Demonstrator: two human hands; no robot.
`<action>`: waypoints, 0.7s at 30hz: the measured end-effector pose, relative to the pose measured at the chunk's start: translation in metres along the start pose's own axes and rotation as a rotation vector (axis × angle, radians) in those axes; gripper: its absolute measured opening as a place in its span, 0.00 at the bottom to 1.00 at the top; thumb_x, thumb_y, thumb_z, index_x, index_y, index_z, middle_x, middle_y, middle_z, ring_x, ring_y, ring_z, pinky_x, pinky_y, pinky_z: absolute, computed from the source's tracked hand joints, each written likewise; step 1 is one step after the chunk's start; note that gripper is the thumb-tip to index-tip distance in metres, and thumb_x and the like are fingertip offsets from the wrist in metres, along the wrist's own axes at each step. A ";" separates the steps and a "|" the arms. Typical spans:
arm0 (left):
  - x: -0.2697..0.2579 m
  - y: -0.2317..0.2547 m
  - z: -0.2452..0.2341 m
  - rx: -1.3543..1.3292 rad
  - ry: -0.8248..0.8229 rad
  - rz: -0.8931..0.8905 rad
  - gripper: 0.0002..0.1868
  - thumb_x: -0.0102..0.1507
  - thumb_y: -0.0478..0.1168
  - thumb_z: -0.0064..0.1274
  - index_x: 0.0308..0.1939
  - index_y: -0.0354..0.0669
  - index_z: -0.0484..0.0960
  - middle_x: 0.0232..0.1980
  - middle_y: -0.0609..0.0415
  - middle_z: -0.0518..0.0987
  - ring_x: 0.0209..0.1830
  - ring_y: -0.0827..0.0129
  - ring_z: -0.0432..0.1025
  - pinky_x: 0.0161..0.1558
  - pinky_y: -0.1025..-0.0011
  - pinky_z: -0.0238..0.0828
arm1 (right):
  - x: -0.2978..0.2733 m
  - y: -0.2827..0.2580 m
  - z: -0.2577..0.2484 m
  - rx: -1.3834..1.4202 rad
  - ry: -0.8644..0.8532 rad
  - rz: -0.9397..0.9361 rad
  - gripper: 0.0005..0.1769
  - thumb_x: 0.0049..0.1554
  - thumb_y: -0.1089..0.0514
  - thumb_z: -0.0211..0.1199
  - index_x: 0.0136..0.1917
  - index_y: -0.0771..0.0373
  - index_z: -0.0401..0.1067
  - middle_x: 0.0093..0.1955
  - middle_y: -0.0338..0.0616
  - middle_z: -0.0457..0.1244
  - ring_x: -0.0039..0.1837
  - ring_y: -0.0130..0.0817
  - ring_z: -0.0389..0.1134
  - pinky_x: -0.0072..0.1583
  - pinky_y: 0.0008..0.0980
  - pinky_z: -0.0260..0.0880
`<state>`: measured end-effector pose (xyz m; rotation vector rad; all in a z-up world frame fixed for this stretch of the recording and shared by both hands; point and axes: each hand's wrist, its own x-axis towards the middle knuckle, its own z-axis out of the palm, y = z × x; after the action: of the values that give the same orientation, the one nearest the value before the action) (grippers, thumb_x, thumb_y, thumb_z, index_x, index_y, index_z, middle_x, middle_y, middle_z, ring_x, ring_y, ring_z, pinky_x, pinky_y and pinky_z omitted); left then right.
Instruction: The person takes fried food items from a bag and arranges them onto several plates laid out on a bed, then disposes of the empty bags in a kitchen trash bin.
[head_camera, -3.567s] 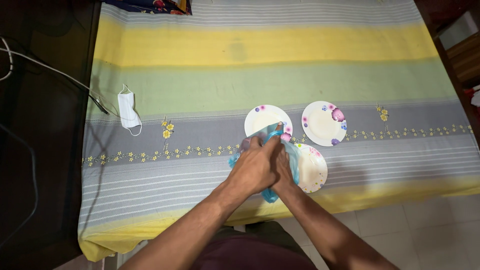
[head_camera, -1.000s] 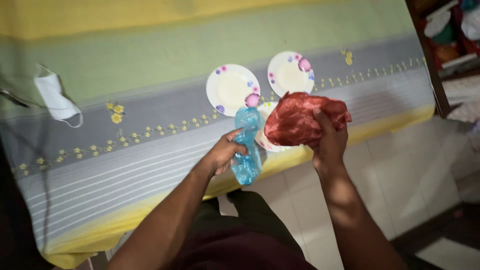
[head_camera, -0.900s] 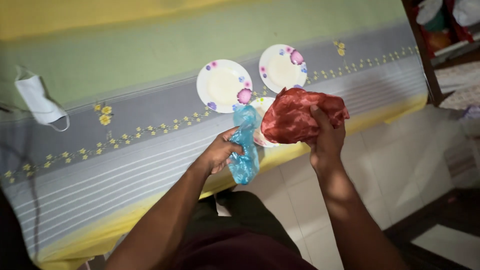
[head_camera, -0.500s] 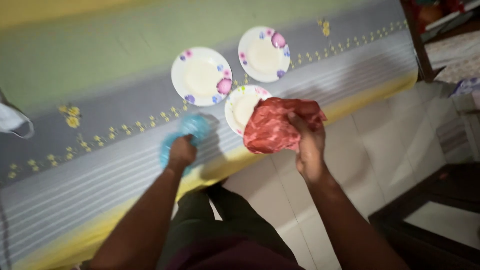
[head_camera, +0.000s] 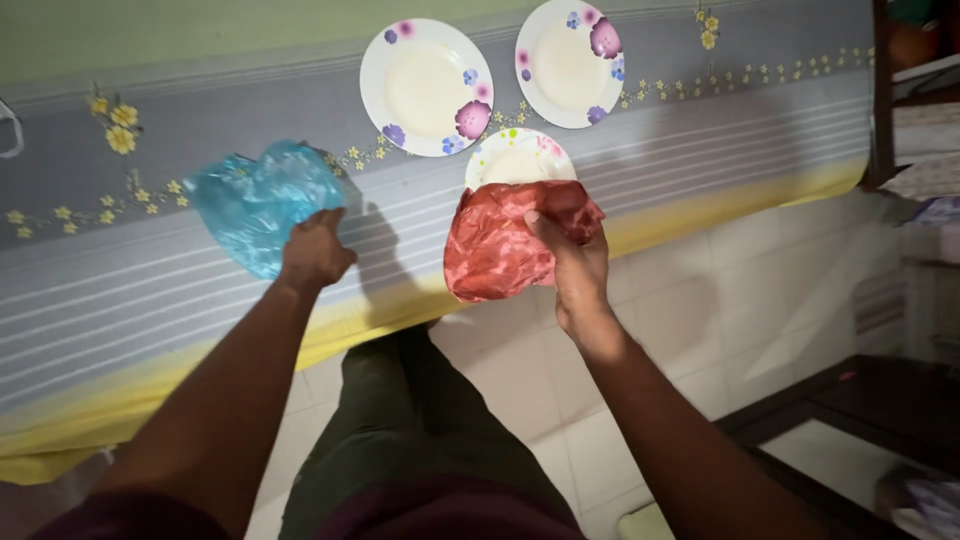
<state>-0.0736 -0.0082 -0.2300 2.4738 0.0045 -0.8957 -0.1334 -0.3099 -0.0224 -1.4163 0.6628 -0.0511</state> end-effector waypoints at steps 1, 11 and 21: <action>0.002 -0.006 -0.002 -0.013 -0.004 -0.001 0.46 0.54 0.43 0.63 0.76 0.55 0.62 0.80 0.48 0.60 0.77 0.40 0.55 0.74 0.48 0.56 | 0.001 -0.003 0.002 -0.014 -0.002 0.001 0.22 0.53 0.62 0.71 0.60 0.61 0.70 0.57 0.39 0.67 0.59 0.30 0.69 0.61 0.34 0.71; 0.005 -0.067 -0.002 -0.031 -0.054 -0.313 0.53 0.54 0.52 0.68 0.79 0.68 0.56 0.84 0.49 0.48 0.81 0.39 0.43 0.74 0.34 0.47 | -0.012 -0.005 0.005 -0.099 -0.104 0.078 0.22 0.55 0.62 0.68 0.62 0.63 0.68 0.57 0.40 0.67 0.60 0.31 0.70 0.60 0.35 0.72; -0.038 -0.054 -0.021 -0.085 0.315 -0.089 0.48 0.53 0.42 0.67 0.77 0.60 0.65 0.80 0.37 0.55 0.79 0.41 0.51 0.74 0.40 0.50 | -0.011 -0.001 0.029 -0.077 -0.149 0.061 0.23 0.56 0.62 0.68 0.63 0.62 0.68 0.58 0.39 0.67 0.60 0.29 0.70 0.61 0.33 0.72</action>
<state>-0.0994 0.0546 -0.2180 2.5239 0.2565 -0.5204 -0.1293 -0.2799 -0.0167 -1.4570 0.5889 0.1287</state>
